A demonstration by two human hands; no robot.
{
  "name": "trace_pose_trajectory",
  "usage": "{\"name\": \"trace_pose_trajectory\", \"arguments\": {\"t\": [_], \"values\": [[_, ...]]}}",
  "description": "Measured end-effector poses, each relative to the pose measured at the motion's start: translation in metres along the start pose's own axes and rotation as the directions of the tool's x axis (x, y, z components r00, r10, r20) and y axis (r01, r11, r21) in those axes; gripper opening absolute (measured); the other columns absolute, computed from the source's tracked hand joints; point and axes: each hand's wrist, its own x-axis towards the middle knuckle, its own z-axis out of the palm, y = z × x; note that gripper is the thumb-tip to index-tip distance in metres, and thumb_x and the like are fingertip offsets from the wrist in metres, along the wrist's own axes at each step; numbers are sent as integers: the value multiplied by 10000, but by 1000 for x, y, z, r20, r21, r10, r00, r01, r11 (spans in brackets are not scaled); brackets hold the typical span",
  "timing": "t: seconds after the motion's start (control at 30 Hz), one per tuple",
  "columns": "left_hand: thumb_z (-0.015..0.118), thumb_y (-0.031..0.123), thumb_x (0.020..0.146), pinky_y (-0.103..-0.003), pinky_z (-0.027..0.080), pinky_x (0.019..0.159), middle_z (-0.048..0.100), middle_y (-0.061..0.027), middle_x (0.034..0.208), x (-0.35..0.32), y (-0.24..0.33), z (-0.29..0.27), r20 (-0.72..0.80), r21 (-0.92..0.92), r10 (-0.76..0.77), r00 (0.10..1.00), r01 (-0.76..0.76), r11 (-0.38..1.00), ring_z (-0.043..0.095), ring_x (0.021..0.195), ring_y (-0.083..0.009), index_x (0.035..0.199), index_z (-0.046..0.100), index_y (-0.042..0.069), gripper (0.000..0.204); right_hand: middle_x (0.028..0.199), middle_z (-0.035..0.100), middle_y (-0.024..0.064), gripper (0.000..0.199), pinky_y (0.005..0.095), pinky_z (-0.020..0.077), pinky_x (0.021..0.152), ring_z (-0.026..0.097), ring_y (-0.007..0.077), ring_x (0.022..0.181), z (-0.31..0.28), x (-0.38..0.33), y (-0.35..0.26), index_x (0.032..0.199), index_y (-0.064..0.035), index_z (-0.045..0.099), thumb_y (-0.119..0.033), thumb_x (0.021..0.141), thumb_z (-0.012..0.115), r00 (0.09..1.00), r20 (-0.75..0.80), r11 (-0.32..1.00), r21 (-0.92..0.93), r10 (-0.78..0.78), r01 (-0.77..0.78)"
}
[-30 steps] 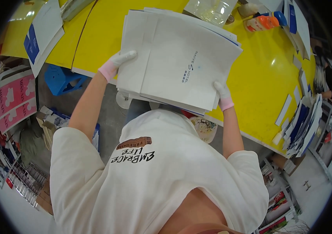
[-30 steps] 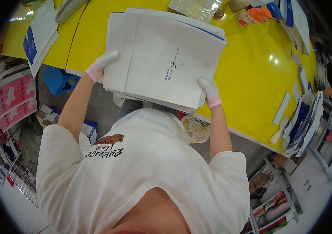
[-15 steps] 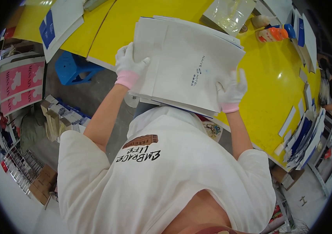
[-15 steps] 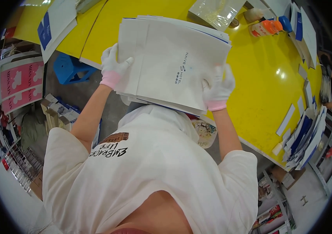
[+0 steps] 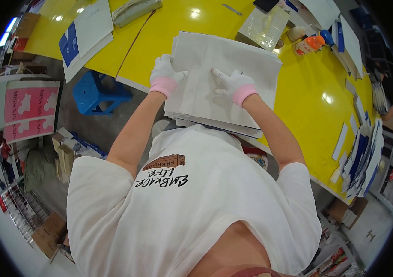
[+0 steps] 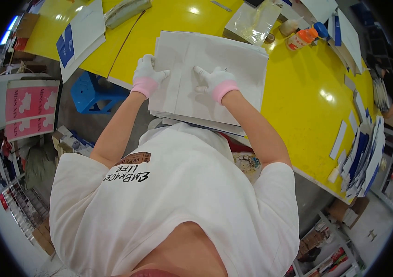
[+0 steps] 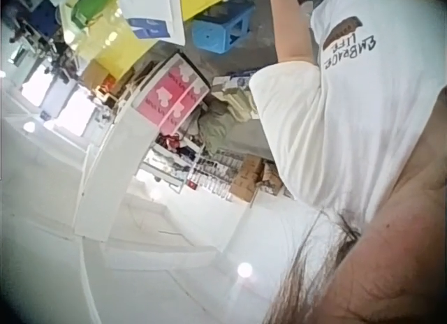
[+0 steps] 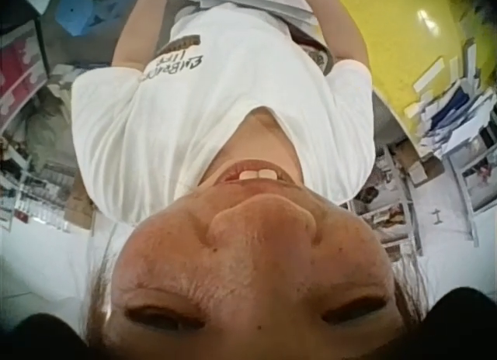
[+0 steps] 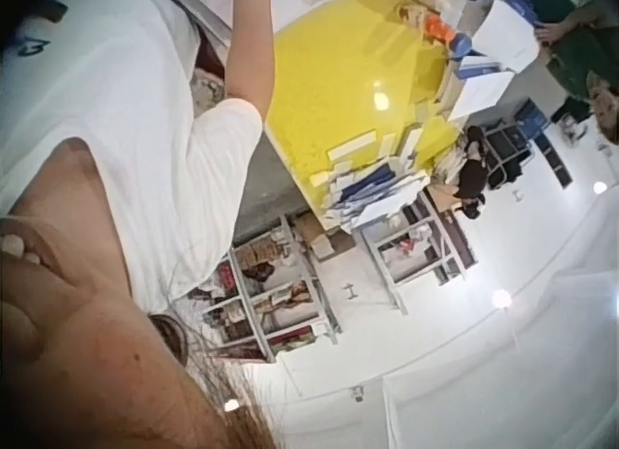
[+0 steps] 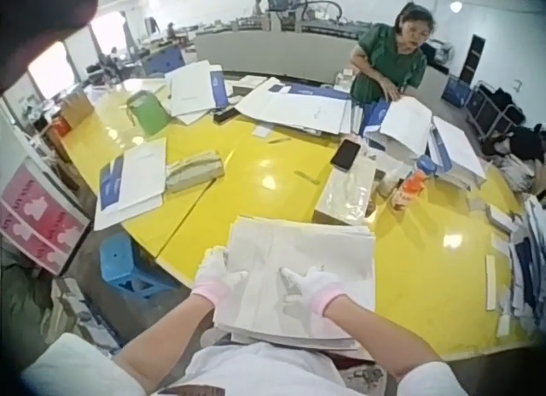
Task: Sorting, stacking, and bundling printed paper bags using plastic twine in a factory setting.
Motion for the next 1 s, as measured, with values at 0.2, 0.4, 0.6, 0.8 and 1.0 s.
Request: {"name": "trace_pose_trajectory", "arguments": {"t": [0.2,0.4,0.6,0.8,1.0], "values": [[755,306,624,-371,461,802,535,-138,1014,15,-16,9,7,-126,41,999,-40,991,559,924,-296,1011,516,64,515,1054,504,199,704,413,458,780,527,340,977,17,-3,-10,1354,-339,301,-499,738,600,995,-90,996,-78,33,-40],[719,279,654,-365,475,742,608,-160,864,10,8,-1,82,-453,227,970,-166,876,603,801,-275,1011,515,33,479,1119,484,130,694,436,433,821,465,308,1065,31,1,-18,1330,-298,357,-448,711,633,987,-123,994,-10,104,-106],[635,245,714,-416,467,755,606,-201,912,2,13,13,165,-356,279,946,-207,911,580,851,-378,1127,442,77,486,1042,544,125,642,353,444,793,536,252,948,34,1,-3,1315,-132,353,-431,794,581,982,-166,822,568,86,24],[619,221,728,-383,459,776,573,-215,1010,-18,48,1,359,-256,397,844,-320,912,557,934,-365,1178,400,66,524,1030,560,88,685,281,458,747,550,156,894,9,19,-48,1284,-14,338,-451,815,581,990,-40,255,967,135,5],[519,166,867,-290,433,876,575,-133,1108,-18,-4,35,392,-777,487,780,-2,629,549,1027,-204,1152,530,21,321,824,630,105,289,295,484,643,602,187,721,17,25,-29,947,8,617,-128,694,592,843,-108,404,905,527,-136]]}}
